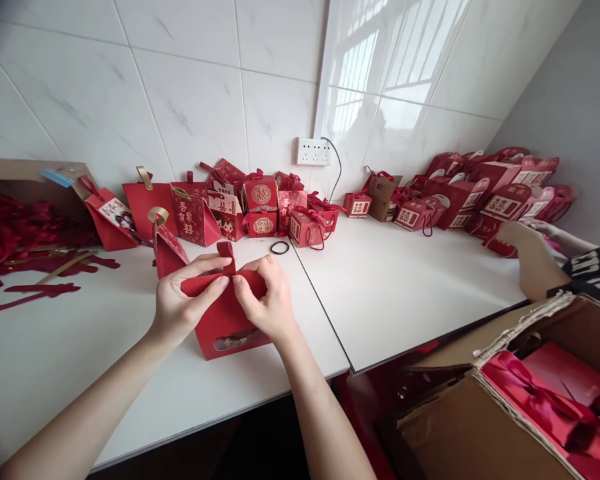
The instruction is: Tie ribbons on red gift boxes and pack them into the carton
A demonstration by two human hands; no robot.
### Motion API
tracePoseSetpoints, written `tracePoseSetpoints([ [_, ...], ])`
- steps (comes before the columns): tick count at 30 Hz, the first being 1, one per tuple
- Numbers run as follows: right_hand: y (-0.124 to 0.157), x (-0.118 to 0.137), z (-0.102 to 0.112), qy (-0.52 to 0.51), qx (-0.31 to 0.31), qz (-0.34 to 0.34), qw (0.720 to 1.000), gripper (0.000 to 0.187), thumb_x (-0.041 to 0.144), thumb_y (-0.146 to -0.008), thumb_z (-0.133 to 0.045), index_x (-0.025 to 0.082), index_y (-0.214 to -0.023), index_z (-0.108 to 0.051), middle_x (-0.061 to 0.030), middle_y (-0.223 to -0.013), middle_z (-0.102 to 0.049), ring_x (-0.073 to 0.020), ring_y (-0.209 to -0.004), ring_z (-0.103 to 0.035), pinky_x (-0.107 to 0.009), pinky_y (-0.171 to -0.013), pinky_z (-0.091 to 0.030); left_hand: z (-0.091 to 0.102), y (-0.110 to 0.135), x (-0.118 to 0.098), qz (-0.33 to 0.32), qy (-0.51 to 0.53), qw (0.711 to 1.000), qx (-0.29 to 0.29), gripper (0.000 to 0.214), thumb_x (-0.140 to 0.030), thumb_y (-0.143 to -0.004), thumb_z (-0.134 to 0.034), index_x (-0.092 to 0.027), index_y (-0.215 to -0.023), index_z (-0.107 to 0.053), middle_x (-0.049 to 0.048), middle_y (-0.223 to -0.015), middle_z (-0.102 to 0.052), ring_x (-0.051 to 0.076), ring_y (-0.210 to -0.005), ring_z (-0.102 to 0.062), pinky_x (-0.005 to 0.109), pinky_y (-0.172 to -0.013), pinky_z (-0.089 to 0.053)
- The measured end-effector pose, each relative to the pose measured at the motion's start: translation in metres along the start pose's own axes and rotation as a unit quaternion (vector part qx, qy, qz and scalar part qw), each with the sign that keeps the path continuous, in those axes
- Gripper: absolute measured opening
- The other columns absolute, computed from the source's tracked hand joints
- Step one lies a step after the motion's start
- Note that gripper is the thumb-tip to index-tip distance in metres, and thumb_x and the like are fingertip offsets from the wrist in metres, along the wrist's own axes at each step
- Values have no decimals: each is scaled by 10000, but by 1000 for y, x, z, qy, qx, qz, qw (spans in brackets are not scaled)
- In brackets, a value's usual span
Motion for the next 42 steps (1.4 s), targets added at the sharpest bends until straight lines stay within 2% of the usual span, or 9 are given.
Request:
tracePoseSetpoints([
  [11,0,0,-2,39,-13,24,999,125,203,-863,-493,229,-743,-470,2,-715,-525,-154,-685,-505,-296,-614,-415,-1,4,0,2,-19,999,-27,205,-297,-801,-622,-204,-964,-702,33,-1017,-701,202,-994,-644,306,-859,-550],
  [16,0,0,-2,31,-3,37,999,110,196,-872,-489,227,-767,-479,1,-726,-528,-153,-700,-507,-295,-616,-413,-1,5,2,6,-18,999,-42,200,-284,-796,-633,-207,-968,-701,25,-996,-702,173,-898,-659,280,-807,-558],
  [30,0,-1,-2,25,-5,24,999,122,180,-867,-483,221,-752,-475,5,-721,-532,-147,-689,-499,-290,-624,-408,-1,4,1,-7,10,999,-30,189,-242,-801,-630,-207,-973,-700,8,-982,-703,140,-864,-657,227,-787,-547],
  [42,-1,-1,-1,25,-3,24,999,134,162,-842,-492,214,-721,-466,13,-698,-508,-140,-673,-484,-279,-613,-398,-1,5,3,-11,-6,999,-42,189,-265,-800,-637,-213,-967,-710,20,-978,-708,168,-908,-665,261,-807,-556],
])
Point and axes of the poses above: each hand's wrist, its own y-axis away from the middle knuckle, its own z-axis out of the back of the hand, x = y × z, the point moved 1 cm from there along -y, towards the middle knuckle
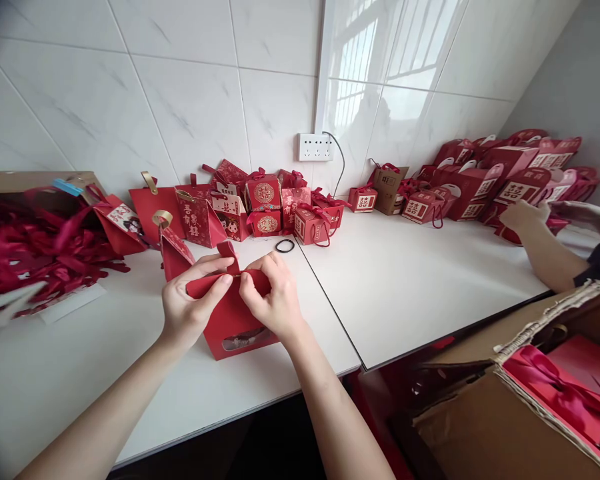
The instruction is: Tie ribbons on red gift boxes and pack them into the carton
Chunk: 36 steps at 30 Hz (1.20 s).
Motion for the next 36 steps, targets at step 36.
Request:
tracePoseSetpoints([
  [36,2,-1,-1,2,-8,1,1000,128,173,-856,-495,219,-737,-481,11,-703,-514,-145,-677,-480,-280,-606,-390,0,-1,0,-11,-4,1000,-2,191,-243,-794,-637,-222,-963,-723,20,-985,-714,175,-933,-666,265,-834,-557],
])
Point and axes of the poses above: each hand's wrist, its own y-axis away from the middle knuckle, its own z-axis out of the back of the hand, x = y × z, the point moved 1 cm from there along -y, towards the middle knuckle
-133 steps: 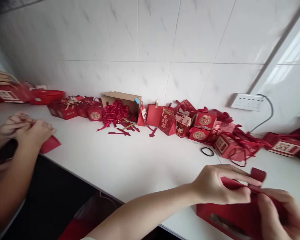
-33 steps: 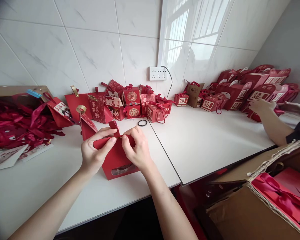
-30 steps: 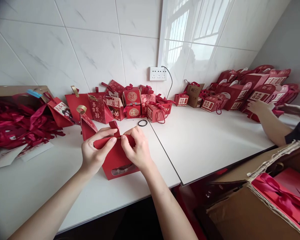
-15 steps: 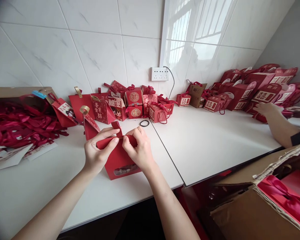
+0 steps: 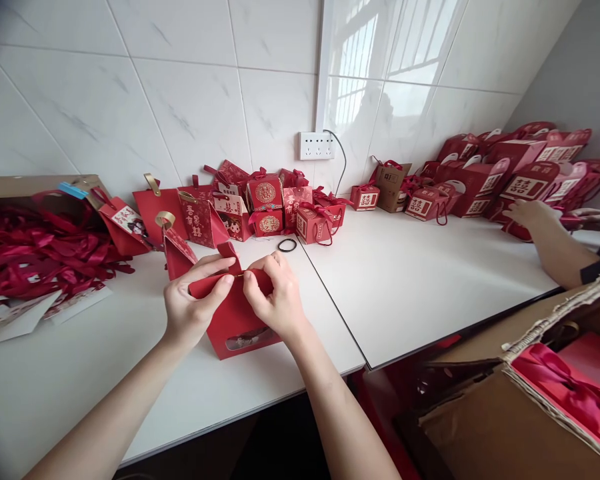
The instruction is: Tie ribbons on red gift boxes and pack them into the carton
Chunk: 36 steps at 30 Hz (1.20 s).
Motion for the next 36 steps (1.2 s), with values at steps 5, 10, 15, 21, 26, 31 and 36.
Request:
tracePoseSetpoints([
  [5,-1,1,1,5,-1,2,1000,134,171,-849,-501,219,-725,-481,13,-695,-512,-143,-672,-486,-277,-596,-389,0,0,0,-4,-10,1000,3,194,-237,-792,-636,-223,-965,-723,15,-995,-713,169,-920,-672,260,-823,-566],
  [10,-4,2,-1,18,-4,7,1000,157,149,-831,-502,217,-695,-460,23,-680,-487,-132,-655,-475,-265,-584,-380,0,-1,-1,-3,-31,1000,6,210,-223,-787,-629,-222,-977,-720,12,-998,-713,149,-846,-678,244,-777,-573],
  [15,-2,2,0,15,0,3,1000,162,131,-828,-493,218,-699,-450,27,-671,-475,-132,-656,-463,-261,-586,-372,0,-2,-3,-15,-23,1000,8,212,-195,-795,-621,-231,-980,-718,2,-1003,-715,135,-864,-675,217,-787,-561],
  [21,-2,1,2,25,12,3,1000,175,174,-860,-502,221,-700,-451,25,-665,-483,-135,-643,-464,-267,-581,-375,-1,-3,-4,-2,-5,1000,23,190,-224,-811,-604,-204,-958,-722,29,-993,-719,166,-924,-672,251,-833,-556],
  [26,-2,1,2,41,6,30,999,159,166,-855,-501,223,-709,-473,19,-676,-506,-143,-652,-483,-288,-618,-406,-3,-2,-4,5,18,1000,23,196,-238,-820,-585,-201,-958,-721,40,-1007,-716,180,-962,-664,281,-867,-549],
  [31,-6,-2,3,12,39,9,999,180,219,-883,-490,209,-705,-517,7,-684,-542,-148,-676,-512,-295,-656,-441,-3,-6,-2,10,45,998,33,200,-261,-814,-582,-190,-951,-709,57,-1009,-711,185,-983,-656,293,-879,-538],
  [36,4,-4,16,-84,121,-97,984,330,343,-887,-528,230,-1198,-526,-77,-1074,-630,-201,-987,-602,-381,-871,-477,6,0,5,62,81,993,63,417,-392,-812,-580,-184,-1173,-584,109,-1165,-655,212,-1005,-647,357,-900,-523],
])
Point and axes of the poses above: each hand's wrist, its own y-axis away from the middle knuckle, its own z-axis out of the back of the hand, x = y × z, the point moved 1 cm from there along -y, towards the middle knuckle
